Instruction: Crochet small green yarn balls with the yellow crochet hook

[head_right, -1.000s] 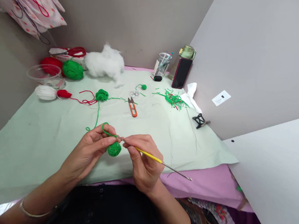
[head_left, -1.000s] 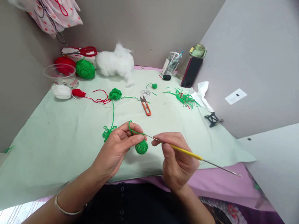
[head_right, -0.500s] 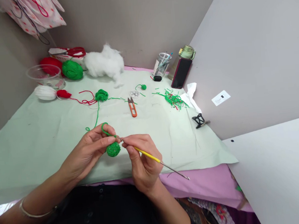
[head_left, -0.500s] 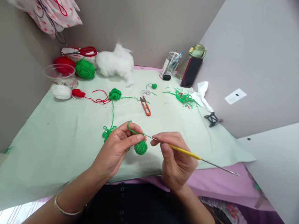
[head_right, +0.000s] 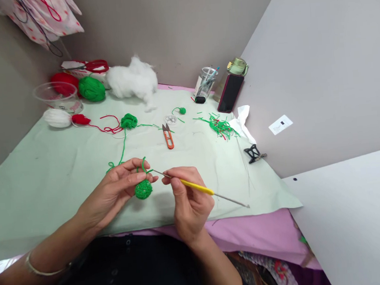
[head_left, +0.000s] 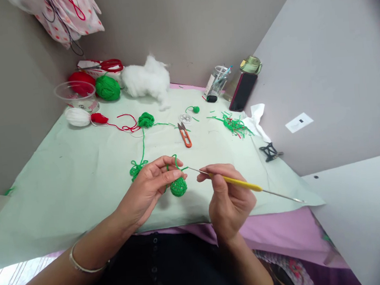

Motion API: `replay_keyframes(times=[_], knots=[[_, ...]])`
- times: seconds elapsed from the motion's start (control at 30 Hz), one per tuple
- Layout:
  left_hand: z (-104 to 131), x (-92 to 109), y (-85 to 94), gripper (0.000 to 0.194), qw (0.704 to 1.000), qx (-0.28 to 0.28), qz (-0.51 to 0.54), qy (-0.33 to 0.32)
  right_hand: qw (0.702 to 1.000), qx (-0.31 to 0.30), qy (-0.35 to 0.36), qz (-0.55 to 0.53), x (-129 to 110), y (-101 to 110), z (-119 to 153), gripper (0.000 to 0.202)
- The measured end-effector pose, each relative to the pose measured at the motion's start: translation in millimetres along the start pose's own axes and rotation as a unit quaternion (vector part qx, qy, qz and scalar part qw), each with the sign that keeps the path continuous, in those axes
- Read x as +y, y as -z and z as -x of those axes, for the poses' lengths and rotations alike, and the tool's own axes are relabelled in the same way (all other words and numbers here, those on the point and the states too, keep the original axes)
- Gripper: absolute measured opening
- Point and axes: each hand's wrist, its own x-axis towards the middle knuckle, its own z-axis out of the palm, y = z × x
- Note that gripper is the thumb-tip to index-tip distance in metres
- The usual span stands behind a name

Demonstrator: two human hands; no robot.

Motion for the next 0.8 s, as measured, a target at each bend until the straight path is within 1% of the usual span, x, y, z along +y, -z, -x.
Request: replay_keyframes(times=[0.07,0.1,0.2,0.27,0.33,0.4,0.47,0.5,0.6,0.67,0.8], knots=[[-0.2,-0.1,-0.3,0.014,1.0,0.001,0.002,0.003,1.0,0.009,-0.017,-0.019,-0.1,0.1,-0.3,0.024],[-0.6,-0.4,-0.2,0.014,1.0,0.0,0.002,0.004,1.0,0.003,-0.016,-0.01,-0.4,0.2,0.0,0.024],[-1.9,-1.2,0.2,0.015,1.0,0.004,0.005,0.003,0.998,-0.033,0.025,0.043,-1.7,0.9,1.2,0.027],[-2.5,-1.3,0.6,0.014,1.0,0.009,0.007,0.0,0.999,-0.03,0.025,0.039,-2.0,1.6,0.8,0.026],[-2.6,-1.0,0.7,0.014,1.0,0.013,0.005,0.001,0.999,0.005,-0.032,-0.015,-1.0,2.4,-1.0,0.021],[-2.5,-0.5,0.5,0.013,1.0,0.012,0.002,0.005,0.991,0.033,-0.104,-0.074,0.8,3.2,-3.1,0.018],[-2.6,0.0,0.0,0.012,1.0,0.011,0.002,0.008,0.983,0.034,-0.142,-0.107,2.5,3.5,-4.2,0.016],[-2.8,0.1,-0.3,0.012,1.0,0.01,0.001,0.007,0.982,0.028,-0.144,-0.115,2.9,3.4,-4.1,0.015],[-3.2,0.2,-0.6,0.011,1.0,0.008,-0.005,0.003,0.986,0.0,-0.113,-0.119,1.7,2.1,-2.3,0.015],[-3.2,0.2,-0.5,0.012,1.0,0.011,-0.012,0.004,0.991,-0.005,-0.079,-0.109,-1.2,1.1,-1.5,0.017],[-3.0,0.4,-0.1,0.013,1.0,0.018,-0.017,0.006,0.998,0.046,0.006,-0.047,-7.6,0.6,-3.3,0.022]])
